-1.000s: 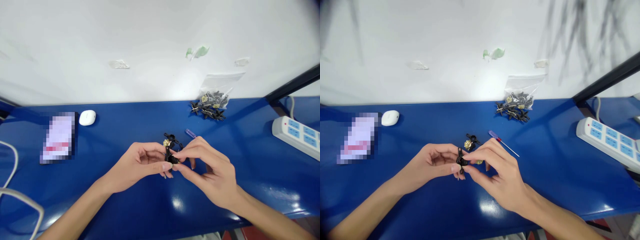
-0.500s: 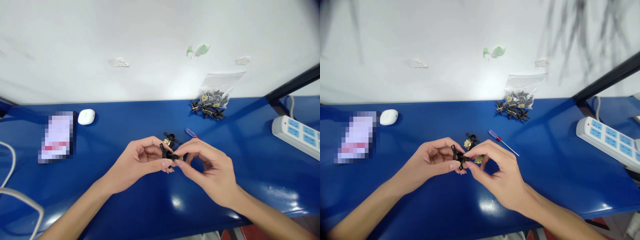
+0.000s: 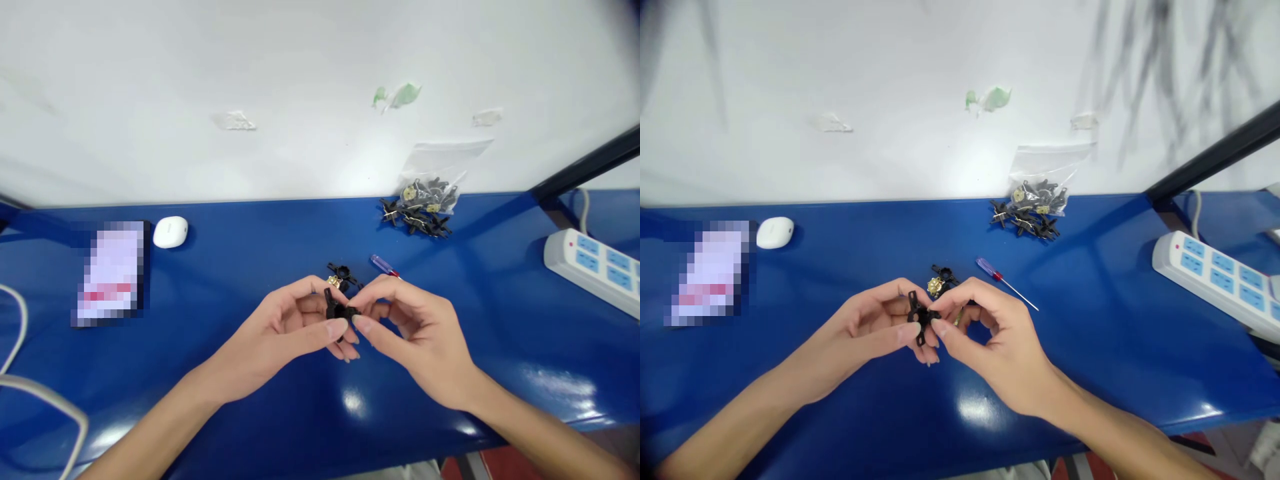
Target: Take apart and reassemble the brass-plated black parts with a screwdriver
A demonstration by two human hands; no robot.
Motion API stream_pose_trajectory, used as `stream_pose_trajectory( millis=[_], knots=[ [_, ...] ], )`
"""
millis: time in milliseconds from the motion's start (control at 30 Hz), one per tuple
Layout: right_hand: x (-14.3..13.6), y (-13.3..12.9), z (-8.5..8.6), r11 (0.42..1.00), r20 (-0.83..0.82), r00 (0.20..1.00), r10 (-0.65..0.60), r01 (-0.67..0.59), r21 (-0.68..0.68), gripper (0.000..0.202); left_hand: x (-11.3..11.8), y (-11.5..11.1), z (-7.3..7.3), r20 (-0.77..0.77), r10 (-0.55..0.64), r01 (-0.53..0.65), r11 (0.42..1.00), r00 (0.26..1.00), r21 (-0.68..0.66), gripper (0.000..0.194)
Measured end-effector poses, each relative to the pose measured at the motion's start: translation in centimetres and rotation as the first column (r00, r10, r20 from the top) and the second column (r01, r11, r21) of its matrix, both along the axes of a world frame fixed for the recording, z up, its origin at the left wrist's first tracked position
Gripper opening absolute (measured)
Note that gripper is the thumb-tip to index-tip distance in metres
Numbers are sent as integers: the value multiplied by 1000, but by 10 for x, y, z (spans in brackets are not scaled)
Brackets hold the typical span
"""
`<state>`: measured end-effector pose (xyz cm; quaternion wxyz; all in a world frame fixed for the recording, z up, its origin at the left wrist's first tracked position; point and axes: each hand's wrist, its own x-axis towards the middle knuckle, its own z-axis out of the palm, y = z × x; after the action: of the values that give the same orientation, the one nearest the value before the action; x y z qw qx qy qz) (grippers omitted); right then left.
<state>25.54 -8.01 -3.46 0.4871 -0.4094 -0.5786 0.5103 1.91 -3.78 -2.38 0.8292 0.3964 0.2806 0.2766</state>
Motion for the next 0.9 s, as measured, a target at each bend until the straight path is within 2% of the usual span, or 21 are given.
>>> stream_pose_trajectory(
  millis=[300,467,733,833,900],
  knots=[
    [-1,3,1,997,12,999,34,-34,-67,9,11,-9,-5,-6,109,-108,986,994,-124,17],
    [3,4,2,996,19,998,67,-66,-57,20,11,-8,-9,10,136,-131,973,991,-190,17],
    [6,2,2,996,42,996,79,-78,-38,20,10,-7,-7,15,153,-147,970,988,-196,16],
    [9,3,0,999,152,988,29,-33,24,20,6,-2,-4,-1,208,-206,966,978,-156,15],
    [9,4,-2,982,320,945,-61,0,187,16,1,4,0,-18,281,-281,953,960,-109,13]
  ],
)
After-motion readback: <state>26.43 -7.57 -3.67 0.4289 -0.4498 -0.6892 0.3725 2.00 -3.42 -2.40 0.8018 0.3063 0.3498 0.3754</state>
